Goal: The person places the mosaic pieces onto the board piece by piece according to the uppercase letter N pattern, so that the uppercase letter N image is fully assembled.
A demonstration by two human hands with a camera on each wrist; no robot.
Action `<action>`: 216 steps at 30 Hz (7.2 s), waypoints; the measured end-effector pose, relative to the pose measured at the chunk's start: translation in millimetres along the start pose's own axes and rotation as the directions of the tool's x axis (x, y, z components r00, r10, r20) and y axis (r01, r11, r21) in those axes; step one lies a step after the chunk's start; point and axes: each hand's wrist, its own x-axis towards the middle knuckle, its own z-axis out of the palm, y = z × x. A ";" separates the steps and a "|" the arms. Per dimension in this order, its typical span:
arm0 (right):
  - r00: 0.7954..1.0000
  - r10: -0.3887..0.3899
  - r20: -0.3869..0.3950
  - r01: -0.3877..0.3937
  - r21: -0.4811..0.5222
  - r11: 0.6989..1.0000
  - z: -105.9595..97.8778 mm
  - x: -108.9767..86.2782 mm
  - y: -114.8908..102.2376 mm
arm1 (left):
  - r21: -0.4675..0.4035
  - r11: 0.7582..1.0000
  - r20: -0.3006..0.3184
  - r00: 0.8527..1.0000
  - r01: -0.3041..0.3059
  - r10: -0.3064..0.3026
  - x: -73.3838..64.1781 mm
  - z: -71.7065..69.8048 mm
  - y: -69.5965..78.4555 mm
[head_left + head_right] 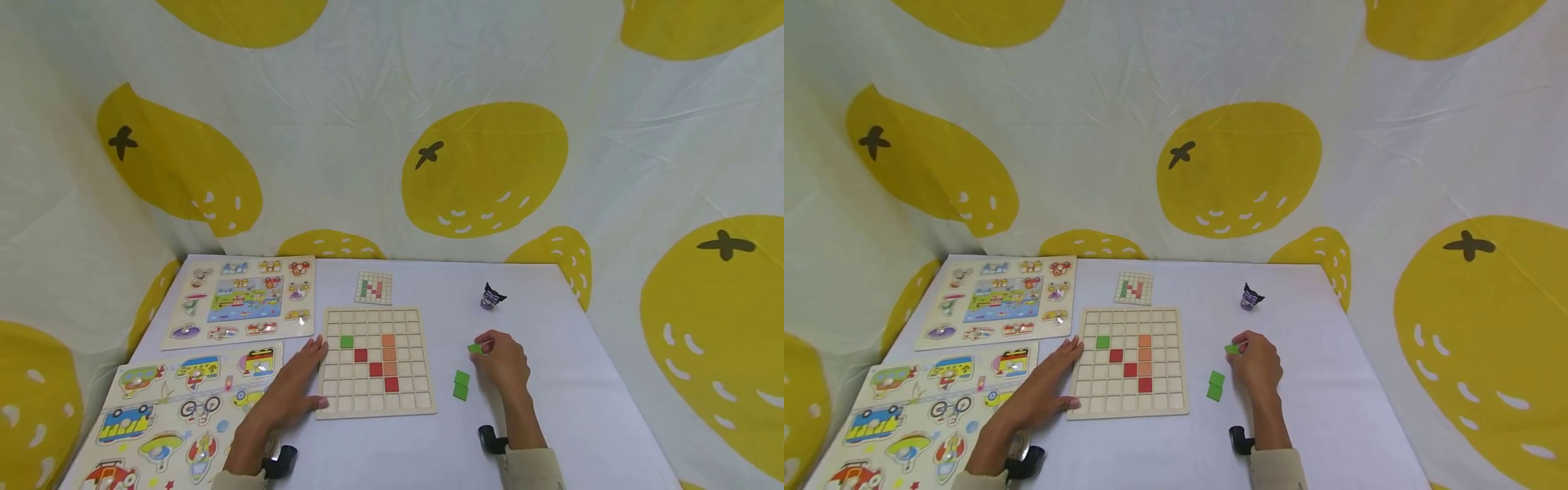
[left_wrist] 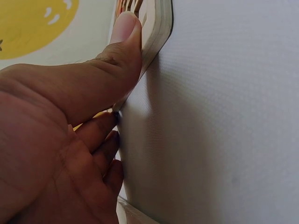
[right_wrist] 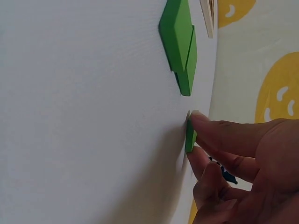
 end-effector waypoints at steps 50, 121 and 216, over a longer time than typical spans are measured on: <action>0.948 -0.317 0.032 0.301 0.236 0.924 94.4 -62.1 -125.3 | 0.022 1.000 0.013 1.000 -0.014 0.014 3.0 0.0 -1.3; 0.971 -0.239 -0.004 0.230 0.282 0.931 48.1 -69.3 -66.8 | 0.016 1.000 0.012 1.000 -0.021 0.021 0.6 -0.9 1.1; 0.914 -0.402 0.057 0.376 0.260 0.889 113.3 -89.8 -117.3 | 0.006 1.000 0.009 1.000 -0.012 0.012 1.4 0.2 0.0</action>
